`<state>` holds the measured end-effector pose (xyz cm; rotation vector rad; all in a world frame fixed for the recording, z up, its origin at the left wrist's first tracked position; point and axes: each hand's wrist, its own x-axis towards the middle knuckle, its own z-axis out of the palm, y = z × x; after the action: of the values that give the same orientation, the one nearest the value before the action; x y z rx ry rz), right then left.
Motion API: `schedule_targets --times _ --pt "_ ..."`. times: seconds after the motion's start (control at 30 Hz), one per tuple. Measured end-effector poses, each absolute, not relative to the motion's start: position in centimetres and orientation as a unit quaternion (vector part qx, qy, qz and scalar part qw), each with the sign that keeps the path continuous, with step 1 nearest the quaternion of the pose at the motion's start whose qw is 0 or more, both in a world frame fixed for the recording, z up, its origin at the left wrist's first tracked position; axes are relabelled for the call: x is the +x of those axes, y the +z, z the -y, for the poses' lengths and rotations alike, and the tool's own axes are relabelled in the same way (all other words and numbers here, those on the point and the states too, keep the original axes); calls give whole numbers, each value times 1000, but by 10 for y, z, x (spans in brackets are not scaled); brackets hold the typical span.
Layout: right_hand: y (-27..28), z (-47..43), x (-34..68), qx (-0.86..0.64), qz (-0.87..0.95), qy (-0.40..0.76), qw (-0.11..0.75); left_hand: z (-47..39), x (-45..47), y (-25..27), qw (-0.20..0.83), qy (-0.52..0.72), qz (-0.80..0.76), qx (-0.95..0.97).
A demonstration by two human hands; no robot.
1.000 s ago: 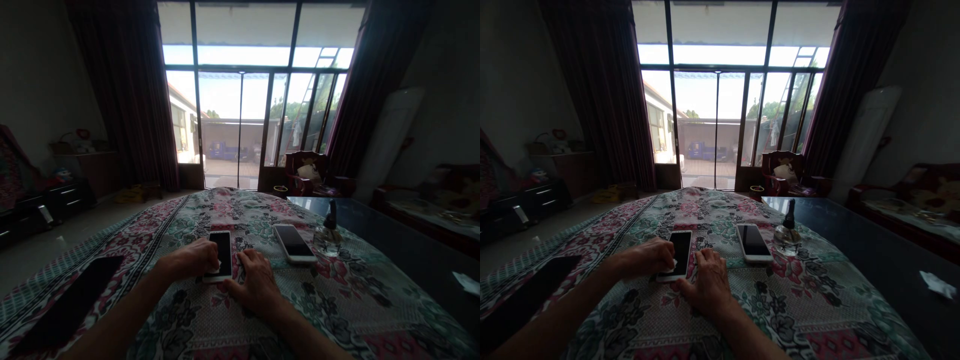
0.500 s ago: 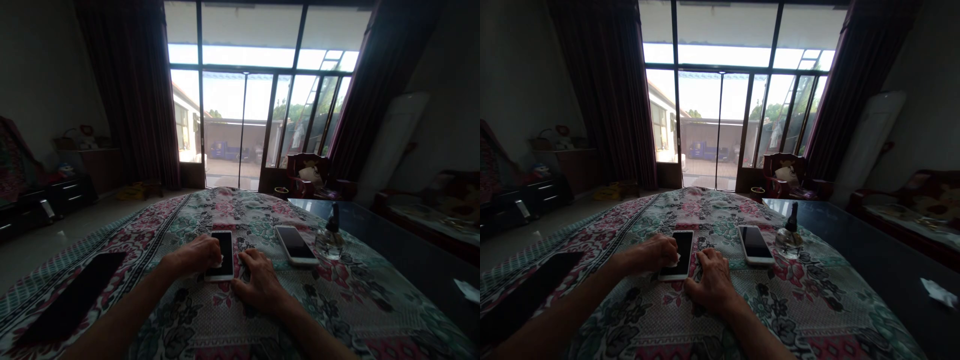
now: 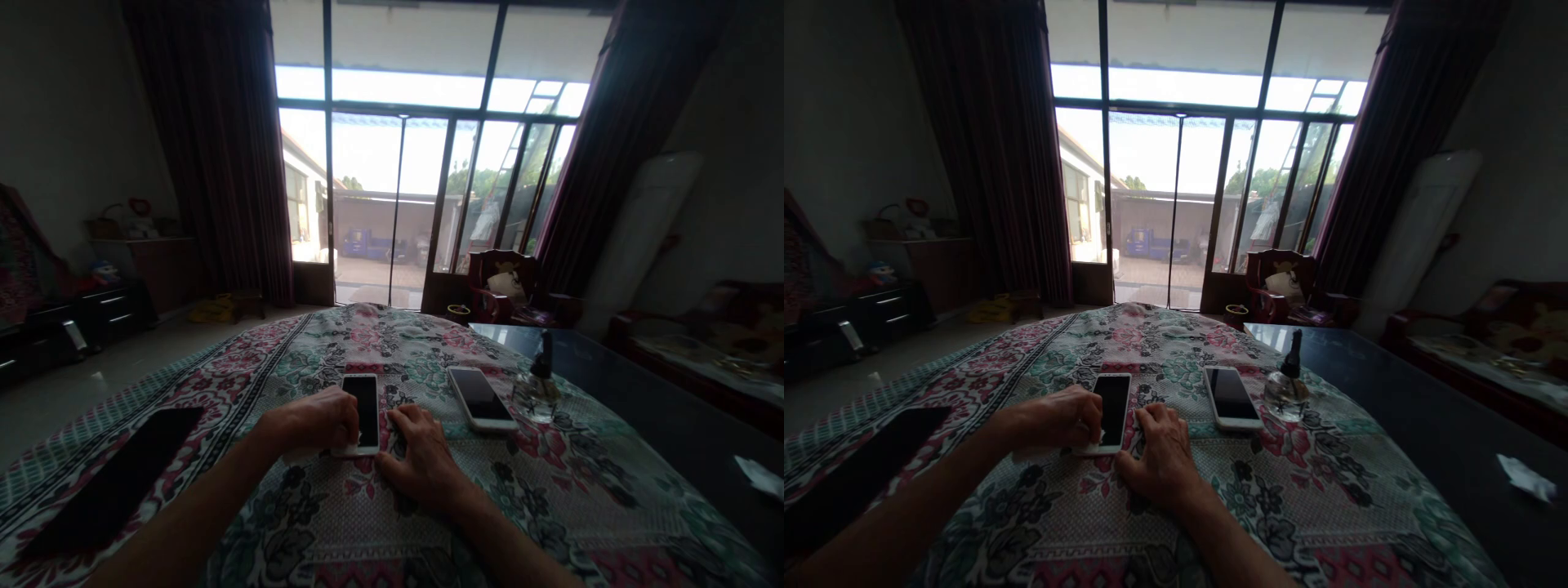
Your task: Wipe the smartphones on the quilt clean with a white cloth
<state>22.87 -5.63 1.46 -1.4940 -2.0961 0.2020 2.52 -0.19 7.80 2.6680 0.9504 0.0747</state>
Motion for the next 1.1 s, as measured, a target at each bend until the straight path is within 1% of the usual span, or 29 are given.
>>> schedule_targets --times 0.17,0.33,0.43,0.6,0.8,0.97,1.1 --pt "12 55 228 -555 781 71 278 5 47 70 155 59 -275 947" --pt "11 54 230 -553 782 67 278 -1 26 75 181 11 -353 918" --pt "12 55 229 -550 784 64 280 -2 15 79 184 5 -402 897" --pt "13 60 218 -580 757 74 293 5 25 81 162 14 -400 902" --pt "12 63 209 -598 740 72 299 -17 20 67 138 79 -402 902" --pt "10 63 209 -596 736 67 315 -42 10 49 104 132 -433 886" --pt "9 64 207 -590 736 60 327 -50 14 45 73 154 -460 872"
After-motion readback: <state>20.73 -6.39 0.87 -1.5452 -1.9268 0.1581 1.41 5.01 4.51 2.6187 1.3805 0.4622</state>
